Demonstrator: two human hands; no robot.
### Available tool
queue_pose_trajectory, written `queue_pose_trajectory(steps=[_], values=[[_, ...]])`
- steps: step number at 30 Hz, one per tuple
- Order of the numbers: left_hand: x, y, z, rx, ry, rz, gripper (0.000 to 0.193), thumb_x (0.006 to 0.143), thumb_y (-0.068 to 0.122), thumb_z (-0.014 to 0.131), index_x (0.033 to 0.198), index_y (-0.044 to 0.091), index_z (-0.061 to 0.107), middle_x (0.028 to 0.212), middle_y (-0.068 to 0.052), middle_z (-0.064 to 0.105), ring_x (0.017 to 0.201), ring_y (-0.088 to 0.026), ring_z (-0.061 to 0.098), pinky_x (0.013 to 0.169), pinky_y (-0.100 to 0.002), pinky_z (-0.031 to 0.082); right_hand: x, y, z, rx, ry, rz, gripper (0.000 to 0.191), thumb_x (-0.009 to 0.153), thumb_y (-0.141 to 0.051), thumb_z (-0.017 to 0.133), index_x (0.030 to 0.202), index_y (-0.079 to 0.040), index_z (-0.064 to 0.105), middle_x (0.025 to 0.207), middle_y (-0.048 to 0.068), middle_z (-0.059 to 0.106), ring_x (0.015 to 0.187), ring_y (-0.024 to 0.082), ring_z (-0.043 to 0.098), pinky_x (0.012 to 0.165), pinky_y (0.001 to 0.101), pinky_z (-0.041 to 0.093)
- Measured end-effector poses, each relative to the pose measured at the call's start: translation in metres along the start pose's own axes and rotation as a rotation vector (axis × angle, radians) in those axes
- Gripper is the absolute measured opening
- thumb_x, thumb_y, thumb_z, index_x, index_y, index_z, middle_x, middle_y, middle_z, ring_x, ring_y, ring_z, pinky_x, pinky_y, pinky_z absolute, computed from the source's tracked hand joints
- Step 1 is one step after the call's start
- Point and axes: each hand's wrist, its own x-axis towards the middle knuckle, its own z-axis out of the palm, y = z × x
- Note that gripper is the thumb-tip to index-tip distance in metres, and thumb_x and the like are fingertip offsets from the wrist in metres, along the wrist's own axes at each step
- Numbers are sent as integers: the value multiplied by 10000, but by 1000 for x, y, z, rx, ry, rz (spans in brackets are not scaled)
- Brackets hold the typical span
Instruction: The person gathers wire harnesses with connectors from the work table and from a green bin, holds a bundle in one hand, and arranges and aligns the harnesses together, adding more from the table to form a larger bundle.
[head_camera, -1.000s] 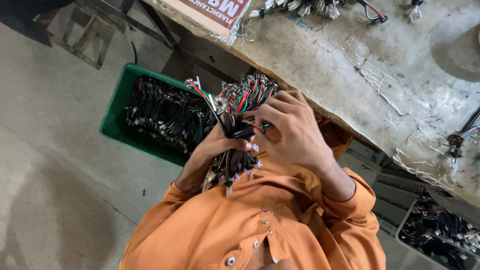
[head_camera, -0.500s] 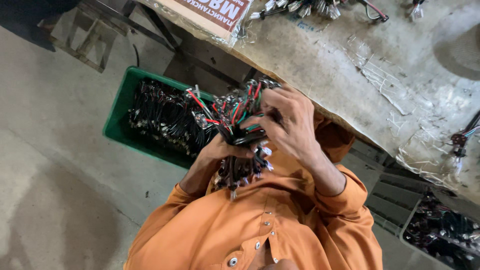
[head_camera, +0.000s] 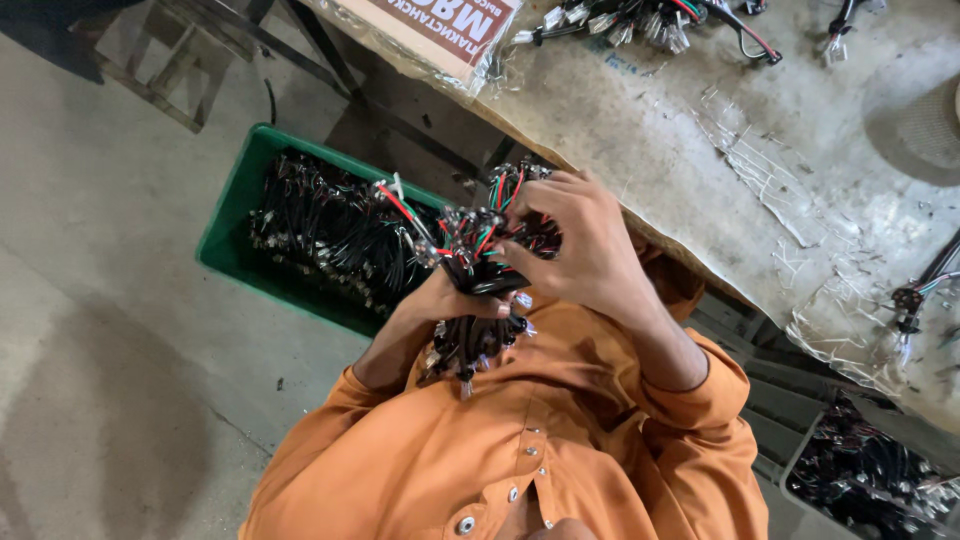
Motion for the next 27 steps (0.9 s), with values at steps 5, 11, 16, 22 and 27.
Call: queue_pose_trajectory(steps=[5,11,16,22,27], values=[[10,26,7,122,14,122,593,719,-1,845,1268,47,625,1111,-31,686,1033,-124,630,912,-312,527,-21,-12,7,-58,222,22,259,730,-135,804,922,-88,637,906,30,681,902,253,610,893,374,415],[3,49,16,-326,-26,26,699,718,-103,793,1360,97,602,1063,-52,661,956,-151,620,857,-305,516,-32,4,5,5,229,103,268,635,-99,756,871,-63,633,818,32,610,839,234,481,774,351,414],[12,39,15,-267,-130,151,486,723,-150,801,1123,71,635,1052,-36,600,967,-171,623,833,-325,523,-36,17,2,144,158,272,308,667,-184,763,878,-19,613,813,74,564,823,195,532,700,322,430],[3,44,13,-211,-177,119,401,772,-80,798,1119,50,645,1092,-47,605,961,-158,627,844,-308,513,-25,27,-36,238,278,192,266,909,-290,735,1036,-59,702,1062,52,731,886,190,623,795,312,471],[4,53,15,-130,-226,14,396,801,-37,800,1167,27,664,1061,-60,635,966,-143,632,837,-295,522,14,32,-29,-118,10,-309,280,840,-185,750,1064,-22,711,1058,120,713,1010,351,623,849,444,482]])
